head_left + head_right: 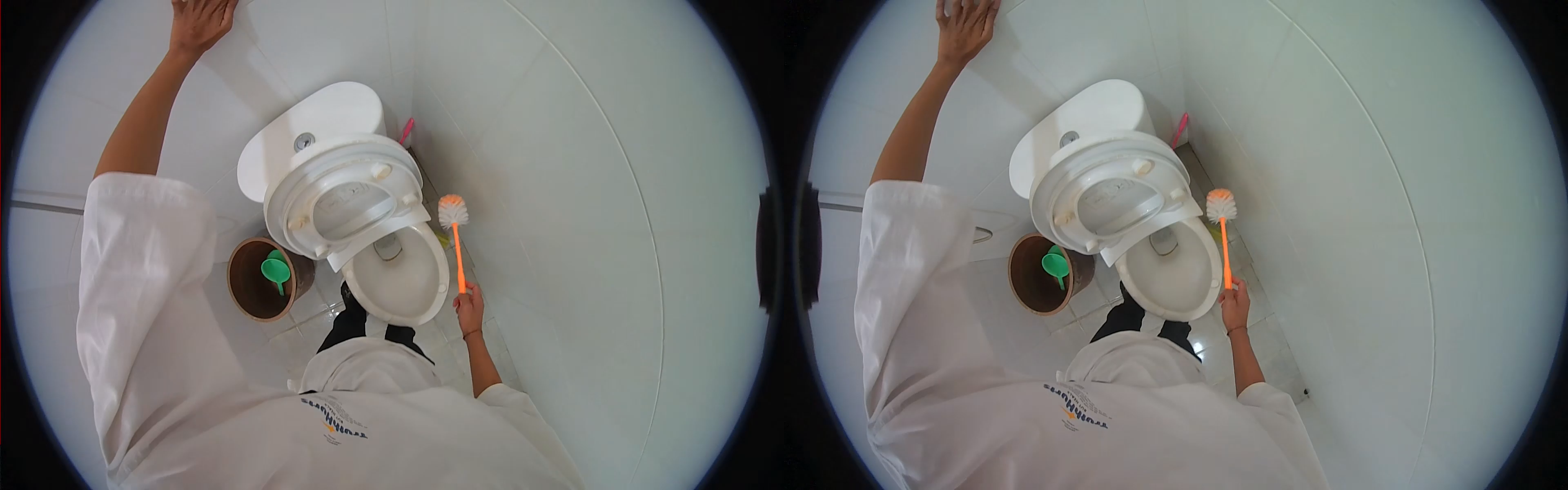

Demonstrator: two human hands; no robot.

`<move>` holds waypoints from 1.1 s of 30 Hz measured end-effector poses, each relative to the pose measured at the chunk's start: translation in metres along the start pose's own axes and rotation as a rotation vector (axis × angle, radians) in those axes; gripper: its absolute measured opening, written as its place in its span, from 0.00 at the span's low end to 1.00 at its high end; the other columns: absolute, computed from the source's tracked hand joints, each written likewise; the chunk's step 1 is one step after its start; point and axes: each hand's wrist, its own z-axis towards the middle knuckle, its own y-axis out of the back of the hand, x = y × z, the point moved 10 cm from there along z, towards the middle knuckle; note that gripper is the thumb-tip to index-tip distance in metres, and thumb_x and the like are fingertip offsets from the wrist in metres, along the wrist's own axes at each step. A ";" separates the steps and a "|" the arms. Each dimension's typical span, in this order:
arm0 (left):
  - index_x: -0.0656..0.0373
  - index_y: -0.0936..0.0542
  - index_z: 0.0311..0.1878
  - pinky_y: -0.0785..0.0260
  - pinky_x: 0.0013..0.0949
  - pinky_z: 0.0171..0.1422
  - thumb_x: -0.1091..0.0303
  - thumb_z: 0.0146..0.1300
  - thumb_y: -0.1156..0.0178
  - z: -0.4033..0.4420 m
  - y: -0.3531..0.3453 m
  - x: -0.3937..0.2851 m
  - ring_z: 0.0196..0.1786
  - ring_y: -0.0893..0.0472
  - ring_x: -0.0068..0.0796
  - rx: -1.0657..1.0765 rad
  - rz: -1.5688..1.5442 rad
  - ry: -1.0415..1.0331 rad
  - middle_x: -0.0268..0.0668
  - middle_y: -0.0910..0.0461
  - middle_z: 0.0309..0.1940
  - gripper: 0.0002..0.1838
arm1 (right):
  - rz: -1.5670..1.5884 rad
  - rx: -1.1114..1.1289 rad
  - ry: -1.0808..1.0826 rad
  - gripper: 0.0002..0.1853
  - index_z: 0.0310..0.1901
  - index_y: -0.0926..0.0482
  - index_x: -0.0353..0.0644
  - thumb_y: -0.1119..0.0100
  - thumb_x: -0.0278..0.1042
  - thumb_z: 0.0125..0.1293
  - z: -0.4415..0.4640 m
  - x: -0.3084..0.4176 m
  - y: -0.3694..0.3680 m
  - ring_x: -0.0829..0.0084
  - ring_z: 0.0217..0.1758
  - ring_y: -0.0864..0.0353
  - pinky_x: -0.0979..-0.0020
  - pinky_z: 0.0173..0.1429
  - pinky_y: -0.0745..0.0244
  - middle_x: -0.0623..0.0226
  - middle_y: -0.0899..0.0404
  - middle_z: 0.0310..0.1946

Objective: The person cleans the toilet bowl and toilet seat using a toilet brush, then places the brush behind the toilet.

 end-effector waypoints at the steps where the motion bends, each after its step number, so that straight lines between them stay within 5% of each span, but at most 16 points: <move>1: 0.52 0.46 0.70 0.76 0.55 0.74 0.66 0.66 0.58 0.002 0.002 0.000 0.75 0.63 0.46 -0.020 0.017 -0.016 0.48 0.63 0.73 0.28 | 0.016 0.011 -0.027 0.15 0.51 0.30 0.41 0.55 0.30 0.62 0.020 0.011 -0.004 0.84 0.15 0.39 0.79 0.18 0.46 0.69 0.28 0.19; 5: 0.53 0.46 0.70 0.77 0.55 0.74 0.66 0.67 0.60 0.005 -0.008 -0.005 0.75 0.62 0.47 -0.116 0.090 -0.065 0.50 0.62 0.73 0.28 | 0.015 0.101 -0.177 0.20 0.54 0.29 0.37 0.54 0.32 0.59 0.134 0.049 -0.038 0.83 0.15 0.39 0.79 0.17 0.46 0.65 0.23 0.23; 11: 0.53 0.47 0.71 0.76 0.53 0.75 0.61 0.70 0.68 0.008 -0.026 -0.015 0.75 0.62 0.46 -0.094 0.342 -0.149 0.49 0.62 0.73 0.26 | 0.002 0.263 -0.352 0.12 0.37 0.25 0.36 0.56 0.32 0.55 0.310 0.031 -0.147 0.78 0.13 0.36 0.74 0.14 0.46 0.59 0.22 0.23; 12: 0.53 0.48 0.71 0.75 0.53 0.75 0.59 0.71 0.70 0.001 -0.038 0.001 0.75 0.63 0.45 0.115 0.233 0.035 0.49 0.62 0.72 0.26 | -0.019 0.284 -0.360 0.11 0.35 0.25 0.36 0.56 0.32 0.56 0.336 0.026 -0.167 0.78 0.13 0.37 0.74 0.13 0.46 0.59 0.22 0.23; 14: 0.52 0.48 0.71 0.74 0.53 0.75 0.59 0.71 0.71 -0.006 -0.048 0.002 0.75 0.63 0.44 -0.007 0.190 -0.049 0.49 0.62 0.72 0.26 | -0.099 0.322 -0.441 0.11 0.36 0.26 0.34 0.54 0.31 0.55 0.375 0.009 -0.203 0.79 0.14 0.36 0.76 0.14 0.45 0.59 0.22 0.24; 24: 0.52 0.48 0.71 0.74 0.52 0.75 0.60 0.70 0.70 -0.018 -0.064 0.011 0.75 0.63 0.44 -0.027 0.308 -0.187 0.48 0.62 0.72 0.26 | 0.004 0.158 -0.532 0.10 0.30 0.27 0.32 0.51 0.31 0.52 0.474 -0.001 -0.274 0.72 0.16 0.30 0.74 0.15 0.43 0.57 0.24 0.23; 27: 0.52 0.48 0.71 0.74 0.52 0.75 0.60 0.70 0.70 -0.019 -0.070 0.011 0.75 0.64 0.43 -0.017 0.307 -0.199 0.48 0.62 0.73 0.26 | -0.014 0.268 -0.532 0.11 0.31 0.28 0.32 0.52 0.32 0.51 0.506 -0.018 -0.294 0.70 0.17 0.27 0.71 0.16 0.40 0.59 0.25 0.22; 28: 0.52 0.48 0.71 0.74 0.52 0.75 0.60 0.70 0.69 -0.019 -0.070 0.012 0.75 0.64 0.43 -0.014 0.308 -0.200 0.48 0.62 0.73 0.26 | -0.065 0.297 -0.517 0.11 0.31 0.28 0.31 0.53 0.31 0.51 0.512 -0.019 -0.300 0.67 0.21 0.25 0.64 0.21 0.32 0.60 0.26 0.22; 31: 0.52 0.48 0.71 0.74 0.52 0.75 0.60 0.70 0.69 -0.020 -0.069 0.015 0.75 0.64 0.43 -0.009 0.317 -0.210 0.48 0.62 0.73 0.26 | 0.005 0.143 -0.592 0.13 0.36 0.23 0.39 0.52 0.37 0.57 0.524 -0.032 -0.307 0.76 0.13 0.33 0.75 0.13 0.44 0.64 0.25 0.18; 33: 0.52 0.48 0.71 0.74 0.52 0.75 0.60 0.70 0.69 -0.019 -0.069 0.014 0.75 0.64 0.43 -0.007 0.324 -0.219 0.48 0.62 0.73 0.26 | 0.045 0.185 -0.635 0.11 0.35 0.25 0.38 0.52 0.37 0.57 0.534 -0.043 -0.322 0.74 0.13 0.31 0.74 0.13 0.42 0.63 0.26 0.18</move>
